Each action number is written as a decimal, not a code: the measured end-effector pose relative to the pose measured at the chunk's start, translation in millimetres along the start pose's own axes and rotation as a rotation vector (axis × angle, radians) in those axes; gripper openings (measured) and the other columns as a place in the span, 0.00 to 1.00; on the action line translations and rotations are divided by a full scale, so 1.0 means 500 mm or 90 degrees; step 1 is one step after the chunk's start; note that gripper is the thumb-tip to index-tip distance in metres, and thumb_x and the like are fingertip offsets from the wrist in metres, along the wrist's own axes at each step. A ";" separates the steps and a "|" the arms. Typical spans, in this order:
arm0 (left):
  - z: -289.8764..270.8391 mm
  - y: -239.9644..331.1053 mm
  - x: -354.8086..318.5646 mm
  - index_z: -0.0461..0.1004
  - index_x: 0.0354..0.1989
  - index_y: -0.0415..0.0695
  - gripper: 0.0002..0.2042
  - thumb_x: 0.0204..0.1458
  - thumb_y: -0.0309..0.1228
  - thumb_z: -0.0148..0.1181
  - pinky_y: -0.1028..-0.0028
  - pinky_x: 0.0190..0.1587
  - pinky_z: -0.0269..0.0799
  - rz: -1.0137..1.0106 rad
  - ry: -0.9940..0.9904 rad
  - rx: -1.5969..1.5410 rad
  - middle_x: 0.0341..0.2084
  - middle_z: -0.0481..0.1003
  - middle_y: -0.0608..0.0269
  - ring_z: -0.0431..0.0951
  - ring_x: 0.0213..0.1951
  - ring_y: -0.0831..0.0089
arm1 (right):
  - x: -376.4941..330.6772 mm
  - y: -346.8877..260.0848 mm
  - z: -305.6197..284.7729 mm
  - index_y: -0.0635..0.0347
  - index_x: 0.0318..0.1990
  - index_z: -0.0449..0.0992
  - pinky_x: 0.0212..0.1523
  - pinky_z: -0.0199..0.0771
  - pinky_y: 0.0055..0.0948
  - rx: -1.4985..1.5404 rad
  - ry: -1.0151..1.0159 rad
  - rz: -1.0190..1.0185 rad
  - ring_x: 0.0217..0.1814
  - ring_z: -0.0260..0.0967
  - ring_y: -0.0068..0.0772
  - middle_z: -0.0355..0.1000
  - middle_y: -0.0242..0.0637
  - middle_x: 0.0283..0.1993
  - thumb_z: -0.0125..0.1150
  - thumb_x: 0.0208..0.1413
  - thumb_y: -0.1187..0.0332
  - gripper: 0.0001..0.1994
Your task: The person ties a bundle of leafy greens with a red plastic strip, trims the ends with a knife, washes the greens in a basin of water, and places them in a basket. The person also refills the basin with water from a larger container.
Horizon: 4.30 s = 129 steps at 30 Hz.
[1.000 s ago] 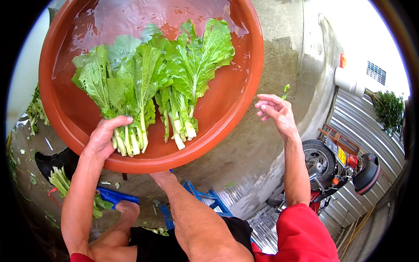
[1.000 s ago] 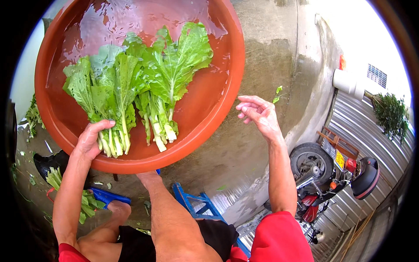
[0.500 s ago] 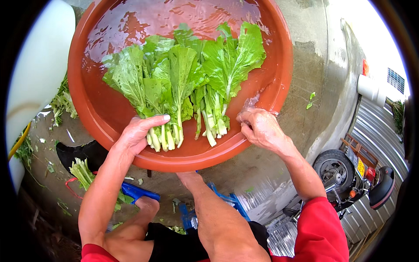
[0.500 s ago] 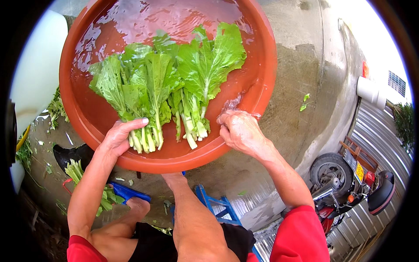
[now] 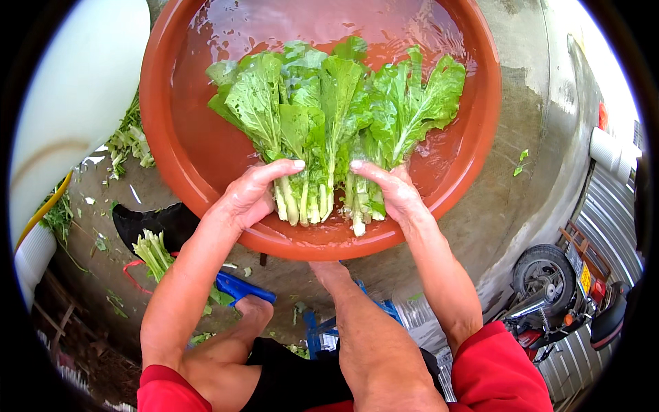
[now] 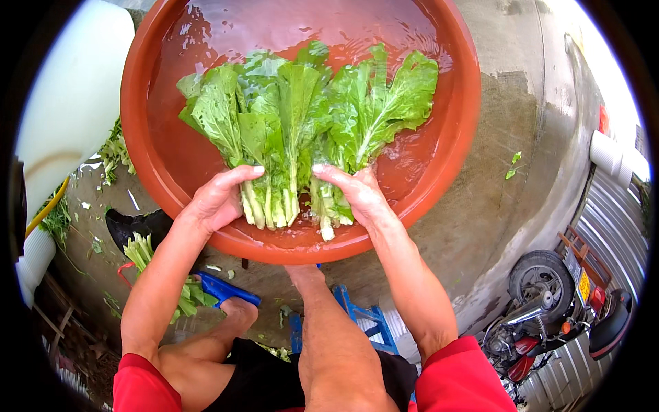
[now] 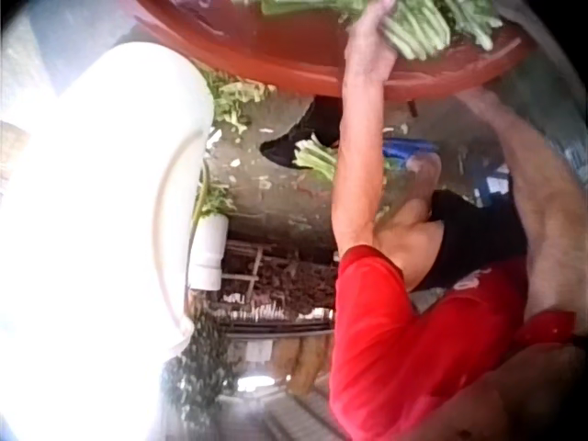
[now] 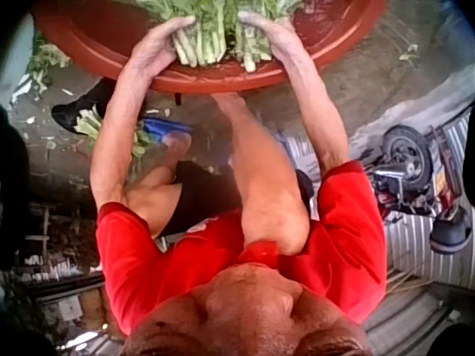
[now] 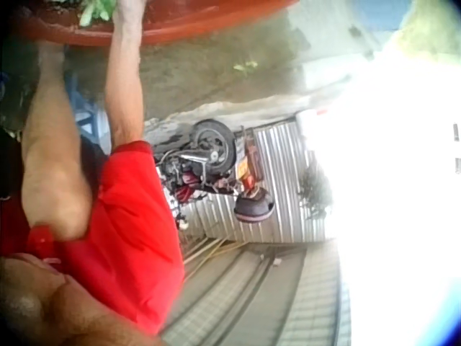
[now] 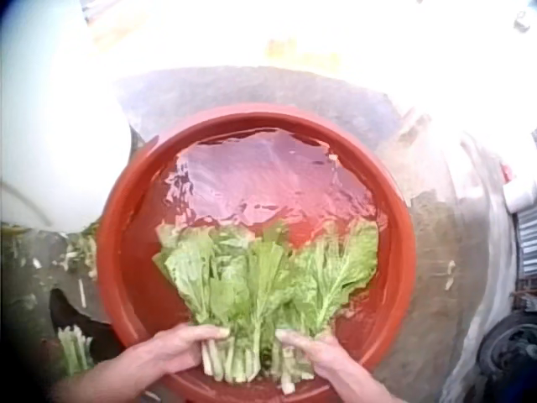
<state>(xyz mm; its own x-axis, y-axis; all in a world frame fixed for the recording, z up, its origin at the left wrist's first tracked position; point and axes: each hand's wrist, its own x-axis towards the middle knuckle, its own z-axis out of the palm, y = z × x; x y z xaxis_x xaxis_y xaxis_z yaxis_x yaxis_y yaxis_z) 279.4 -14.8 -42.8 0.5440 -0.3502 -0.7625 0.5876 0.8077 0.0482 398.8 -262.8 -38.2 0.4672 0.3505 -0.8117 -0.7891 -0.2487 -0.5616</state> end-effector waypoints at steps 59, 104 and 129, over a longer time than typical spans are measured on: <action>0.068 -0.050 0.005 0.59 0.77 0.34 0.45 0.68 0.65 0.53 0.62 0.73 0.62 0.013 -0.058 0.228 0.72 0.66 0.50 0.66 0.72 0.65 | -0.033 0.054 0.127 0.68 0.55 0.80 0.49 0.83 0.35 -0.138 -0.058 -0.078 0.47 0.80 0.31 0.83 0.40 0.46 0.93 0.37 0.61 0.37; 0.081 0.089 -0.060 0.70 0.70 0.42 0.29 0.62 0.37 0.66 0.55 0.72 0.68 0.581 0.219 1.059 0.67 0.73 0.42 0.70 0.70 0.46 | -0.012 -0.294 0.021 0.66 0.46 0.86 0.55 0.84 0.47 -1.158 -0.007 0.041 0.55 0.84 0.53 0.84 0.56 0.49 0.74 0.46 0.63 0.20; 0.483 -0.089 -0.678 0.44 0.81 0.38 0.70 0.34 0.55 0.85 0.36 0.79 0.38 1.264 0.814 1.003 0.79 0.54 0.44 0.43 0.83 0.45 | -0.790 -0.592 0.534 0.65 0.46 0.88 0.48 0.87 0.42 -1.492 -0.048 -0.630 0.46 0.85 0.49 0.85 0.53 0.43 0.79 0.41 0.72 0.20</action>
<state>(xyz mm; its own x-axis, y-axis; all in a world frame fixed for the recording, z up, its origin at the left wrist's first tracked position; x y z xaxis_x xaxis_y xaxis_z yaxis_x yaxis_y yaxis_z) 213.4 -46.6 369.2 0.5922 0.3901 0.7051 0.2921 -0.9194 0.2633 341.3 -86.3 491.3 0.2026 0.9010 -0.3835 0.9749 -0.1485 0.1660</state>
